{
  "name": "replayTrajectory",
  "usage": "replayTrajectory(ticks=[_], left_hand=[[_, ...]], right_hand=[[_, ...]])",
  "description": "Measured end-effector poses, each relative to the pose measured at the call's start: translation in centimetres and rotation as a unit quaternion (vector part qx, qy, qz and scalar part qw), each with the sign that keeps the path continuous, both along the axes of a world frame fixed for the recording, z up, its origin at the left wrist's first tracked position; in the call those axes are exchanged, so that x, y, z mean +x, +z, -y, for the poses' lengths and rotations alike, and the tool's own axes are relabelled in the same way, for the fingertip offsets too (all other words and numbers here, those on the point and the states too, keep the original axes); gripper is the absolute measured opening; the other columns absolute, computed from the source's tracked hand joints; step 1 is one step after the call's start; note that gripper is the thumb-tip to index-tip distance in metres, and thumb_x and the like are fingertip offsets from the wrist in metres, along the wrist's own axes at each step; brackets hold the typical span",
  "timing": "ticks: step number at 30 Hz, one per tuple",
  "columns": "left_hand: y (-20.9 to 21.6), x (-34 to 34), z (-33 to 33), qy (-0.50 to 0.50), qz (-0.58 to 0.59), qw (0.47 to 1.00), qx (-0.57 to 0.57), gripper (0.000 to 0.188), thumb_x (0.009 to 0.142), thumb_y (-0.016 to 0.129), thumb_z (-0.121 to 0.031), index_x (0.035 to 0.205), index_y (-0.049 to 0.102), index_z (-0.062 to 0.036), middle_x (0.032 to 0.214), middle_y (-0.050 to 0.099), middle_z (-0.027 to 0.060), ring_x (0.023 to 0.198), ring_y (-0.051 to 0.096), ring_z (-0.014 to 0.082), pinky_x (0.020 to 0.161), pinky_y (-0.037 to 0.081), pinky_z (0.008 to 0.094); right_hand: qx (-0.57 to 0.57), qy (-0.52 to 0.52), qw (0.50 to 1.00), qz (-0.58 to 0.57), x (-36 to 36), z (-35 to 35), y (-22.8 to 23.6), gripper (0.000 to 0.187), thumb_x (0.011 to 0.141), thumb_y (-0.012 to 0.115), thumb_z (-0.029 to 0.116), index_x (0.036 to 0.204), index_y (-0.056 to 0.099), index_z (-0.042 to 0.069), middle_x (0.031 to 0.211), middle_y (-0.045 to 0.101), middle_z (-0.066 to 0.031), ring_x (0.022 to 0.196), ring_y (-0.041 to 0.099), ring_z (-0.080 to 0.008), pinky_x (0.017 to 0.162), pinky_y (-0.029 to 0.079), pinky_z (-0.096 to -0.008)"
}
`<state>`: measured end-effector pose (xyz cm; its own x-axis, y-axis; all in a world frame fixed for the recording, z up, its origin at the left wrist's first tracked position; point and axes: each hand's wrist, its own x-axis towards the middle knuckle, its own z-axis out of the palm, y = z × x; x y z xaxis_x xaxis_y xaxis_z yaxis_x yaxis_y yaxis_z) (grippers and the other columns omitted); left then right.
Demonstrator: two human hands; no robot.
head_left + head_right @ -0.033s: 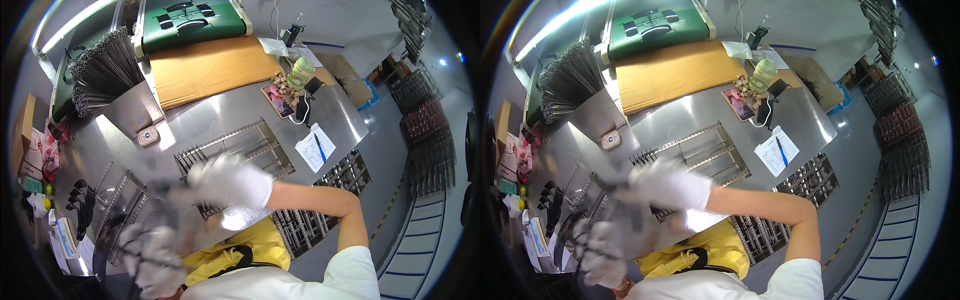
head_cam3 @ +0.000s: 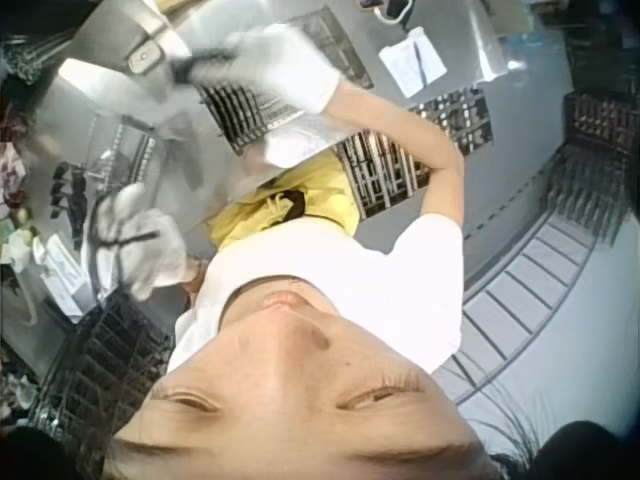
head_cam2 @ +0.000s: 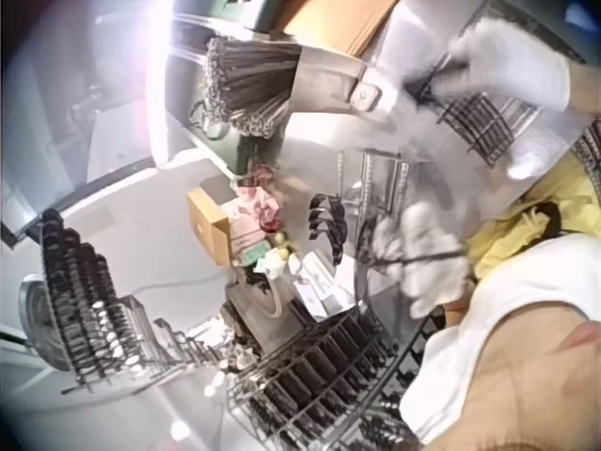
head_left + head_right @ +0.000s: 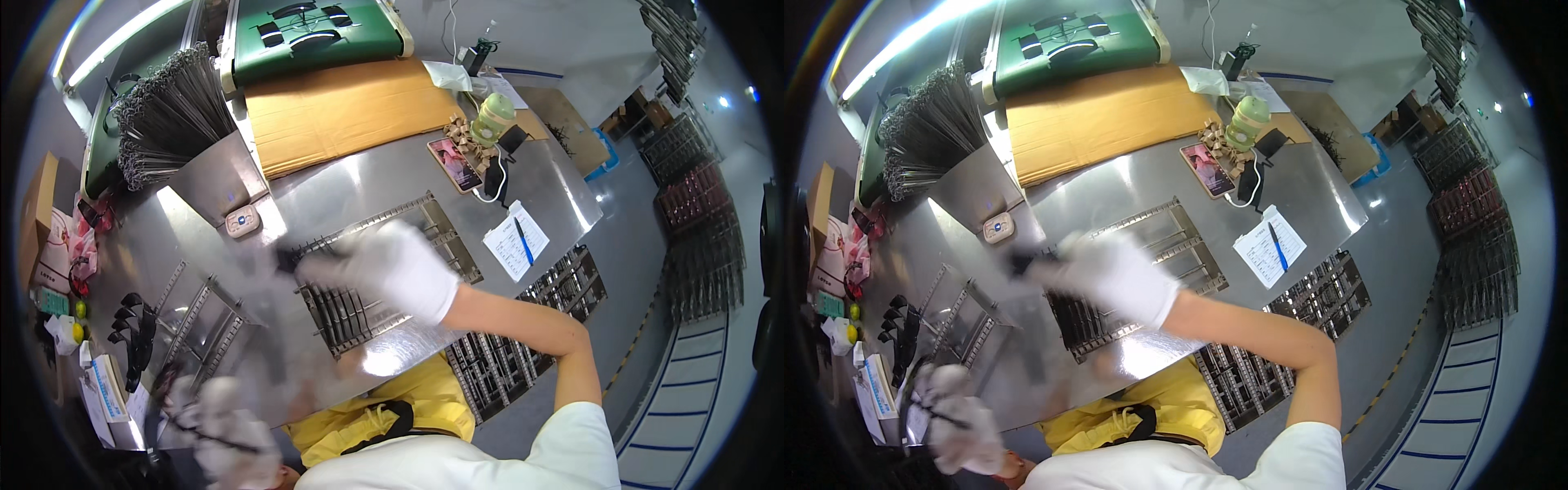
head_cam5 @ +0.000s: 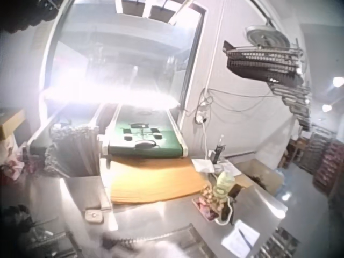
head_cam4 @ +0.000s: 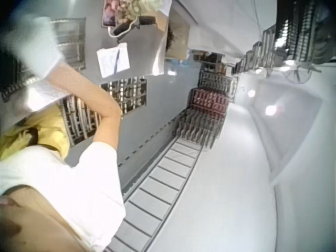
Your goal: The person places black curved plastic pieces onto a metal rack one by one, then moves the filled rack to a nearby storage rack. The person repeats the process with a second rack, handling the parts by hand.
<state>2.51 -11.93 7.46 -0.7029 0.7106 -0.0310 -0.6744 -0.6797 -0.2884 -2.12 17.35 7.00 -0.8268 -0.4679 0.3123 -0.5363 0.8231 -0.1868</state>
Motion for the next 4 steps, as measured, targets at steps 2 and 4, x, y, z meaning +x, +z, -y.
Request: replayTrajectory(ticks=[2,4], left_hand=[[1.6,0.6,3.3,0.19,-0.116,0.975,-0.016,0.011,0.098,0.04,-0.016,0.107,0.037,-0.01,0.06,0.045,0.0041,0.036,0.048,0.015,0.035,0.035,0.0265],[1.7,-0.4,3.3,0.222,-0.116,0.968,0.031,0.014,0.097,0.042,-0.008,0.104,0.031,-0.0152,0.049,0.041,-0.0011,0.029,0.045,0.0137,0.028,0.026,0.0234]], right_hand=[[-0.11,-0.167,0.974,0.11,1.0,-2.6,-2.8,0.07,0.083,0.066,0.027,0.148,0.04,0.02,0.088,0.064,-0.0215,0.082,0.066,-0.0352,0.076,0.055,-0.0398],[-0.272,-0.188,0.805,0.493,1.0,-2.7,-2.1,0.092,0.09,0.06,0.043,0.158,0.003,0.019,0.125,0.057,-0.0332,0.1,0.067,-0.0403,0.087,0.053,-0.0466]])
